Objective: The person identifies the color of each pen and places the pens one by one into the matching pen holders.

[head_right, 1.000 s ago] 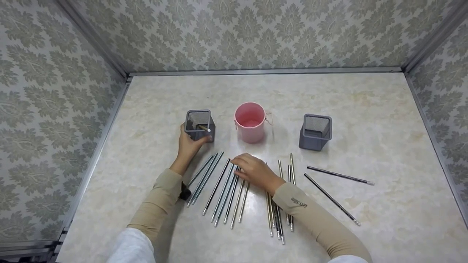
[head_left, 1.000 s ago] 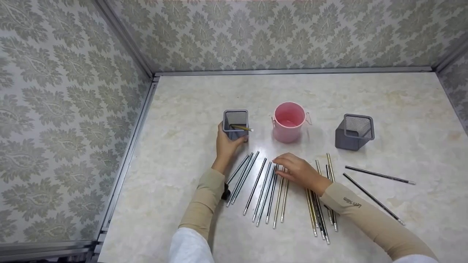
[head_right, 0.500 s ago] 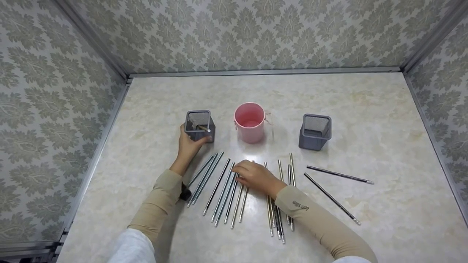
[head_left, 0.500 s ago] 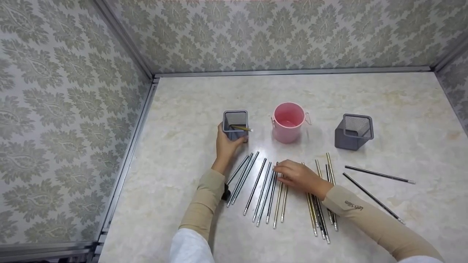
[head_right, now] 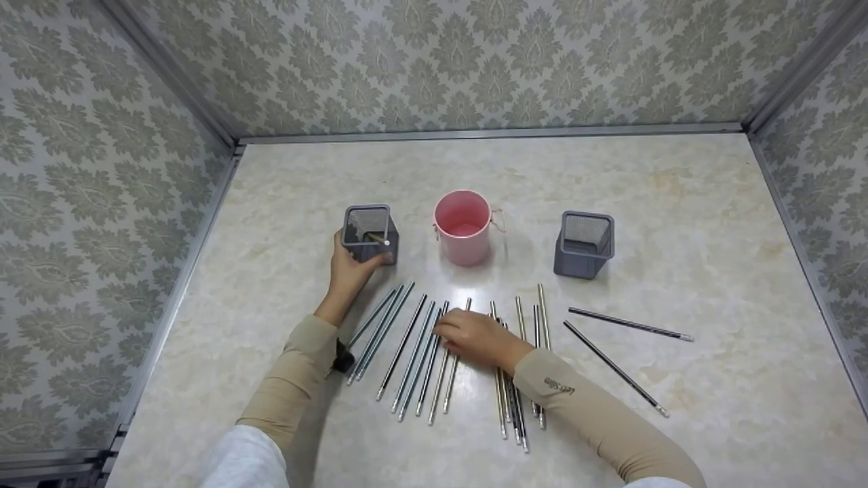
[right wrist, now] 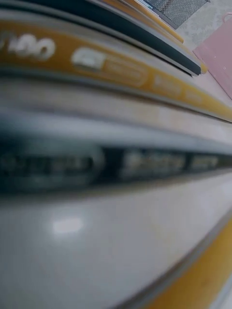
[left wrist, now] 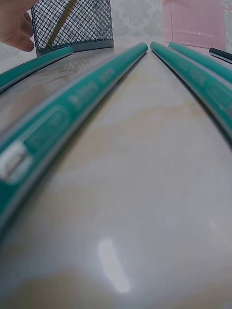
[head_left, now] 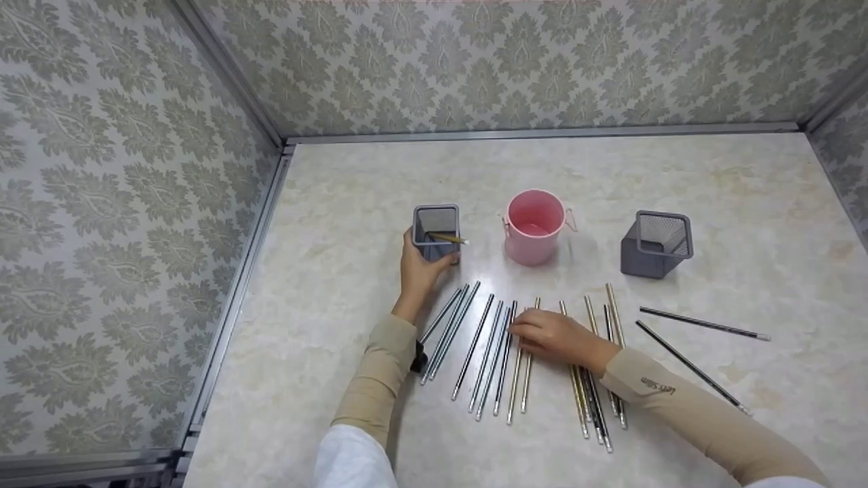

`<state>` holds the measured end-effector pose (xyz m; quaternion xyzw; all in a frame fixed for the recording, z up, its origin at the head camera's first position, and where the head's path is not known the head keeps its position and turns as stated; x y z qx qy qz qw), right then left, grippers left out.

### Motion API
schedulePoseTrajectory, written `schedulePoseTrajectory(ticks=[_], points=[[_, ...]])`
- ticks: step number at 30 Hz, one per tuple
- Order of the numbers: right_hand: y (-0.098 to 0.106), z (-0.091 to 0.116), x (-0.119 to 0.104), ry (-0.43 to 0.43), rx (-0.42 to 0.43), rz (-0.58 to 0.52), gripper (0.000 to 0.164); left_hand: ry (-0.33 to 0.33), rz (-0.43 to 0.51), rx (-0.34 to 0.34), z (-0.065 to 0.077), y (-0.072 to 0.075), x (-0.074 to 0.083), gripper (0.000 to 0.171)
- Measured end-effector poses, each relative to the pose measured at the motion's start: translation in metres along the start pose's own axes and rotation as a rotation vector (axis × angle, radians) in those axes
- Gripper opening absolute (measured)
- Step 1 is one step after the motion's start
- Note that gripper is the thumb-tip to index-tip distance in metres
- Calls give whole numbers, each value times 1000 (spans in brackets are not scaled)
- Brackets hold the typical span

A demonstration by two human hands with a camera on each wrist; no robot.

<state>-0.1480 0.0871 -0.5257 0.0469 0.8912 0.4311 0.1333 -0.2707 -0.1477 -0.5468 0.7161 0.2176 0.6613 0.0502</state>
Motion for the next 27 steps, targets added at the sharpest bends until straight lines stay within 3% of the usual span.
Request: schedulePoseTrajectory(ticks=[5, 18, 27], points=[[-5, 2, -2, 25, -73, 29, 28, -2, -16, 3, 0, 0, 0, 94], [-9, 4, -9, 104, -168, 46, 13, -3, -24, 2, 0, 0, 0, 93], [-13, 0, -16, 226, -272, 188, 19, 11, -35, -1, -1, 0, 0, 93]])
Point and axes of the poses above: each hand's wrist, its own z-axis away from the middle knuckle, its own y-axis out of the back of the hand, x = y × z, the point moved 6 cm from there along -z, towards the middle knuckle, and after that the axes turned 2 degrees about x, right-handed, at the moved point
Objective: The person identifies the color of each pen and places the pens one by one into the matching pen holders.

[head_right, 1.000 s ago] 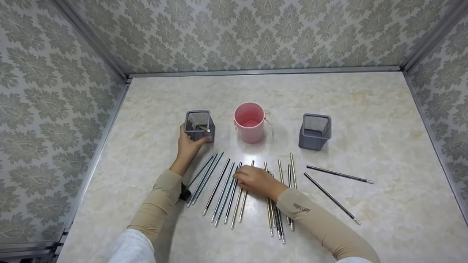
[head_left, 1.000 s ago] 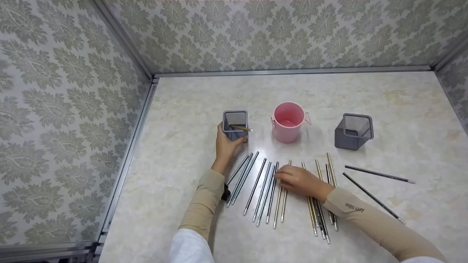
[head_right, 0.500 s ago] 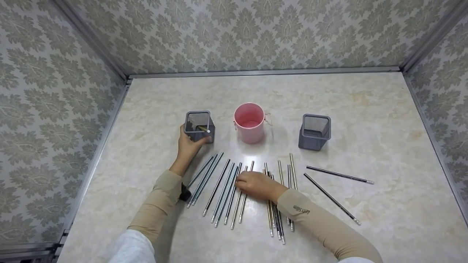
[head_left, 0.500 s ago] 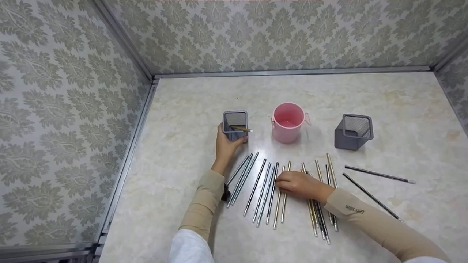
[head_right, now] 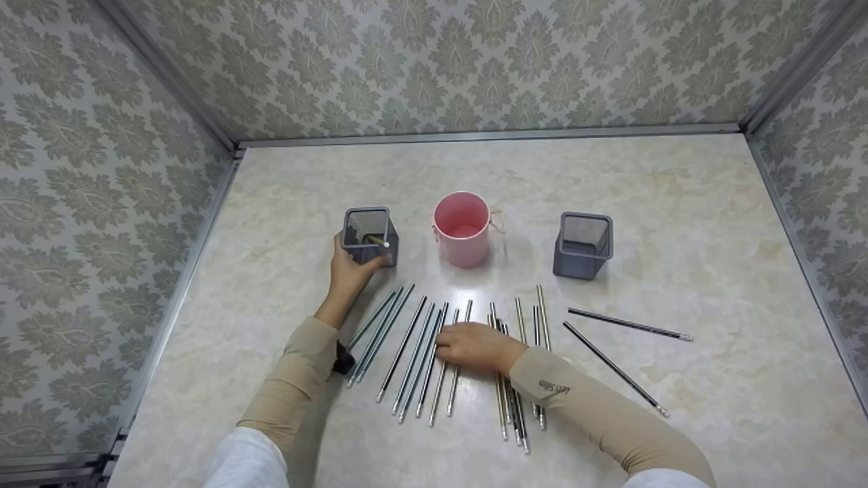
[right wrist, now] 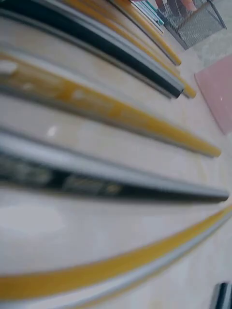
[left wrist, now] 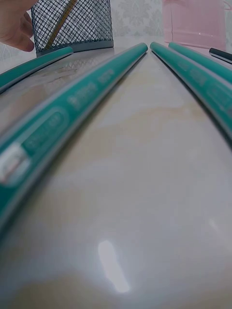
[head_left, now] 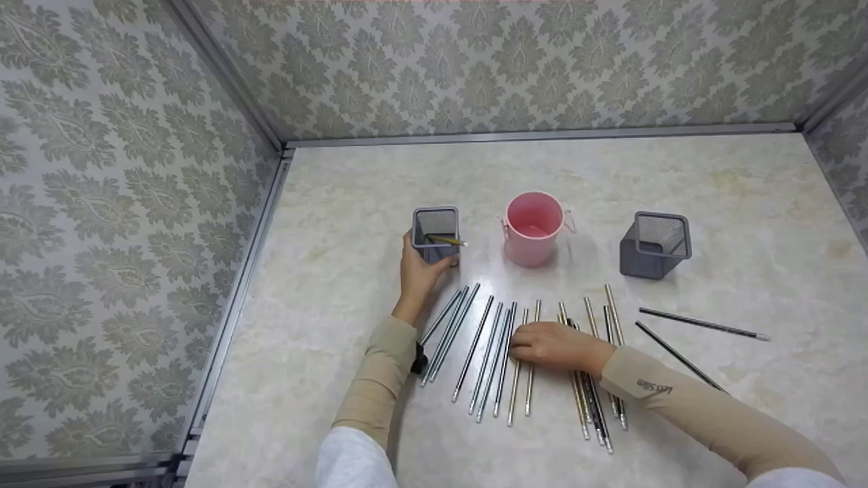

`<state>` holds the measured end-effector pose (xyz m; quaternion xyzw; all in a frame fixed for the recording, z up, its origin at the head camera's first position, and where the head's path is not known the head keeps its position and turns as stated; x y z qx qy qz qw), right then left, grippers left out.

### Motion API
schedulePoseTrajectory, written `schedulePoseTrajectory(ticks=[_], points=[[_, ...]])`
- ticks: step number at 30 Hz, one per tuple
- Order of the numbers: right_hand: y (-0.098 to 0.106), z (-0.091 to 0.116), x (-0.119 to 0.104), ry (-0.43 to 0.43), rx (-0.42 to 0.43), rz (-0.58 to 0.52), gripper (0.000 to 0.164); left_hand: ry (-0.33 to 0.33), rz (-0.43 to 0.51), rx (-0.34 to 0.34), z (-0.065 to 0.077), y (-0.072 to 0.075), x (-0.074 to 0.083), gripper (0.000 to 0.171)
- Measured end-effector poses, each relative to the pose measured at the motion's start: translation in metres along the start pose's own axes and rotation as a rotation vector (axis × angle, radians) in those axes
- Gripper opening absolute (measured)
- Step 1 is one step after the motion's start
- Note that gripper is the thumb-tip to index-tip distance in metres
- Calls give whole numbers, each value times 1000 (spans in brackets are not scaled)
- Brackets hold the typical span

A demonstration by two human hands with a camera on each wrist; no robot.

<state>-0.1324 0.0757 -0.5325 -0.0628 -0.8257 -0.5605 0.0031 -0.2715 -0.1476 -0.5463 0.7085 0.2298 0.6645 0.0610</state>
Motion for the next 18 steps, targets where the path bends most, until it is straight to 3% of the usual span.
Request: schedulePoseTrajectory(ticks=[9, 18], points=[[-1, -7, -6, 74, -131, 98, 15, 4, 6, 6, 0, 0, 0, 93], [-4, -9, -9, 146, -119, 158, 13, -14, 11, 10, 0, 2, 1, 92]])
Point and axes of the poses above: each hand's wrist, its own z-axis away from the middle knuckle, its own y-axis out of the back of the hand, x = y × z, the point moved 6 cm from there along -z, towards the middle knuckle, and after that the axes turned 2 degrees about x, right-handed, at the moved point
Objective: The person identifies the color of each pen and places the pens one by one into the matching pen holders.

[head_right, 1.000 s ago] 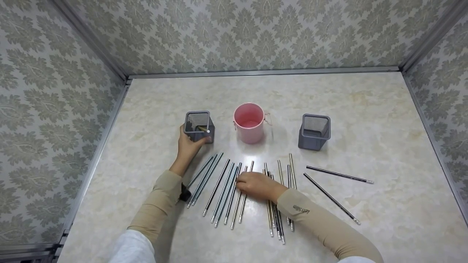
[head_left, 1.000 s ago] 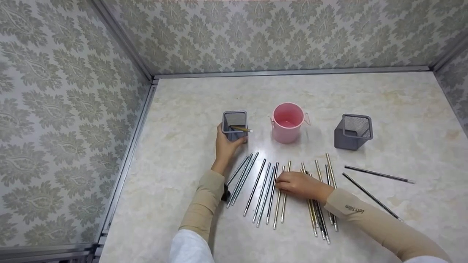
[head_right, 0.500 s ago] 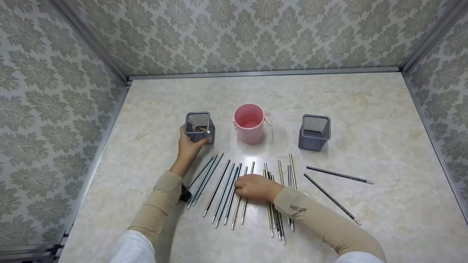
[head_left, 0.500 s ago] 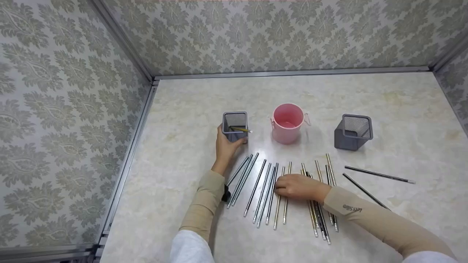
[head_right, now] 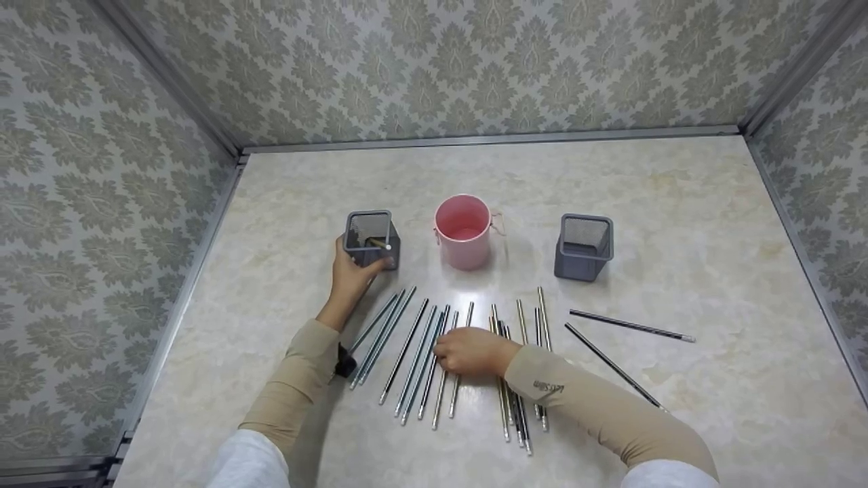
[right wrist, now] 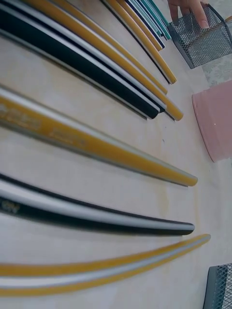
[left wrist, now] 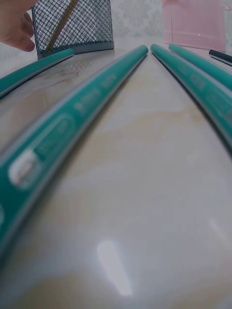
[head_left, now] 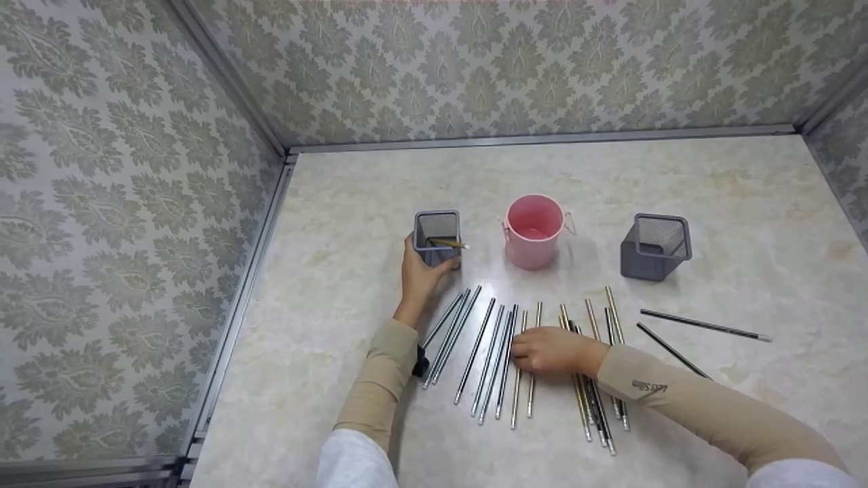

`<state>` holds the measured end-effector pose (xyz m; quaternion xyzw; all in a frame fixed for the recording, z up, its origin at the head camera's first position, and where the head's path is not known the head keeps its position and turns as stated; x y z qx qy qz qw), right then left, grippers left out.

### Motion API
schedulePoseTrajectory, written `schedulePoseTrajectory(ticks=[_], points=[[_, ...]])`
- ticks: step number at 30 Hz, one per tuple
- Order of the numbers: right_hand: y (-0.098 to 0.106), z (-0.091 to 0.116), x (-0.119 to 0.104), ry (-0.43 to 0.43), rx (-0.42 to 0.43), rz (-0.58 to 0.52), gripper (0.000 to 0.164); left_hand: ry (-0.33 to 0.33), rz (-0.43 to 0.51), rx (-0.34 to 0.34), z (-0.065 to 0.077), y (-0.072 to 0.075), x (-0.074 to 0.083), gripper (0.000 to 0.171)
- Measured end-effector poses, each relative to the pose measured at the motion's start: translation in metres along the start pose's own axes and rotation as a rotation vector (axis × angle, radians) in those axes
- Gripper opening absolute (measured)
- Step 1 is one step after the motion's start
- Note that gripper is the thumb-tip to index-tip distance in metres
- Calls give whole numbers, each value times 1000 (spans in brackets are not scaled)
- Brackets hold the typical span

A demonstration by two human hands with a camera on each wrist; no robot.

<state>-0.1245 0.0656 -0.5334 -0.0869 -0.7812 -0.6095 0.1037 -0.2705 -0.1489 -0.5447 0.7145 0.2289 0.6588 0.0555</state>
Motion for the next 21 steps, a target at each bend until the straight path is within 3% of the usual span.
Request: schedulePoseTrajectory(ticks=[21], points=[[-2, -1, -3, 39, -9, 86, 10, 12, -18, -2, 3, -2, 0, 89]])
Point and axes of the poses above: each hand's wrist, its own z-axis away from the middle knuckle, its own y-axis out of the back of the hand, x = y × z, the point moved 6 cm from there along -z, towards the middle knuckle, and after that the axes turned 2 degrees about x, right-handed, at the moved point
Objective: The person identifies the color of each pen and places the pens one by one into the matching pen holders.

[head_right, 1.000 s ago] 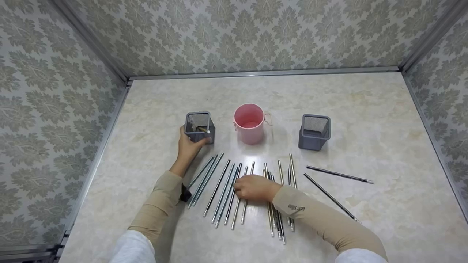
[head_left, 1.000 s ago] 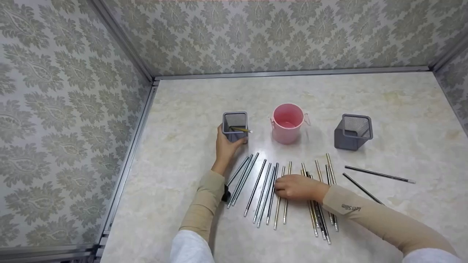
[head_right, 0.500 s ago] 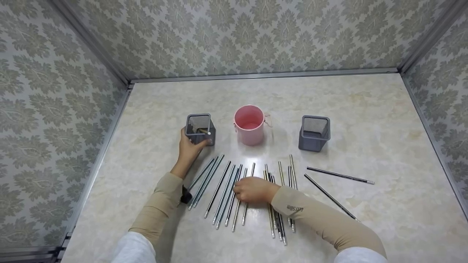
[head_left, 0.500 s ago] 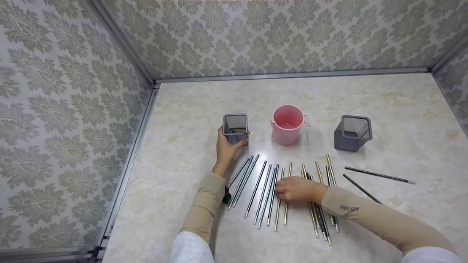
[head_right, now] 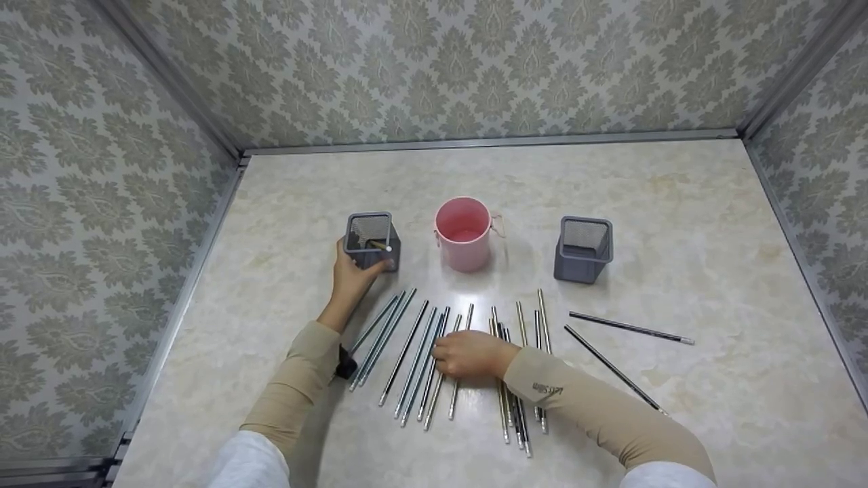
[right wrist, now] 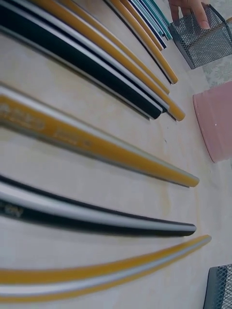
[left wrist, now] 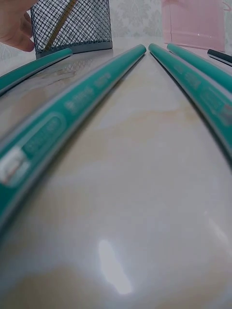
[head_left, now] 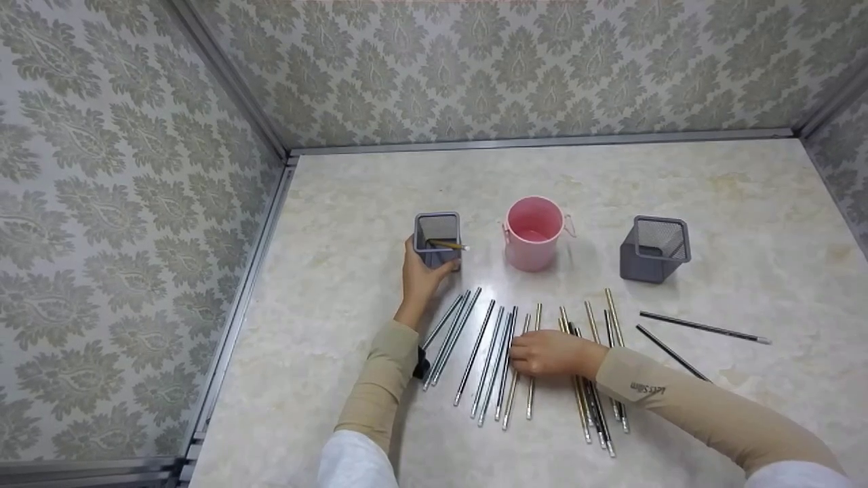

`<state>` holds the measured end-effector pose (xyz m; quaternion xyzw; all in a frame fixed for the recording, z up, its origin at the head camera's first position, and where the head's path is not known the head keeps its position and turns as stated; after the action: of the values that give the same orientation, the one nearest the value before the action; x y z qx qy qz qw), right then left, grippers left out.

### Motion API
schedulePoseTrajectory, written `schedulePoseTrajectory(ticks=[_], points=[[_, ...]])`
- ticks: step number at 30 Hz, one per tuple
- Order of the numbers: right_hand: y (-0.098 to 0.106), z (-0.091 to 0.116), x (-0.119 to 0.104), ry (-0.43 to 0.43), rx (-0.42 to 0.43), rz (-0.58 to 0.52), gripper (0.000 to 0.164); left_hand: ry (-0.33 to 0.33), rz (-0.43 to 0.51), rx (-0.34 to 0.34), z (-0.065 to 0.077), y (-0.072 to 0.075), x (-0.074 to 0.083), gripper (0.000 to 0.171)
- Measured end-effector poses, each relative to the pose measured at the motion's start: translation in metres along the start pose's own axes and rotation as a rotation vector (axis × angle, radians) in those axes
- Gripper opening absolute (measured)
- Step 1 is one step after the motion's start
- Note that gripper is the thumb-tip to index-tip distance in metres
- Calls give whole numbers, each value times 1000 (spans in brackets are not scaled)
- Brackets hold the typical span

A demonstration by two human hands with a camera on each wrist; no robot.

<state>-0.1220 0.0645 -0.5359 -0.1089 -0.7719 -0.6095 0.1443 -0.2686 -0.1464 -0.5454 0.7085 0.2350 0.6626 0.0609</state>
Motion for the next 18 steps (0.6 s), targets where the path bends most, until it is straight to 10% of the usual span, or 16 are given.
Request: schedulePoseTrajectory(ticks=[18], points=[[8, 5, 8, -6, 118, 16, 12, -21, 21, 13, -1, 1, 0, 87]])
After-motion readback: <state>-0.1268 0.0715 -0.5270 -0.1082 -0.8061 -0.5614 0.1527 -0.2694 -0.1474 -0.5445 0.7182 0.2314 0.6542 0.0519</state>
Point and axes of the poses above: each hand's wrist, its own z-axis away from the middle knuckle, its own y-axis out of the back of the hand, x = y × z, the point moved 6 cm from there along -z, towards the middle knuckle, and after that the axes turned 2 degrees about x, right-handed, at the moved point
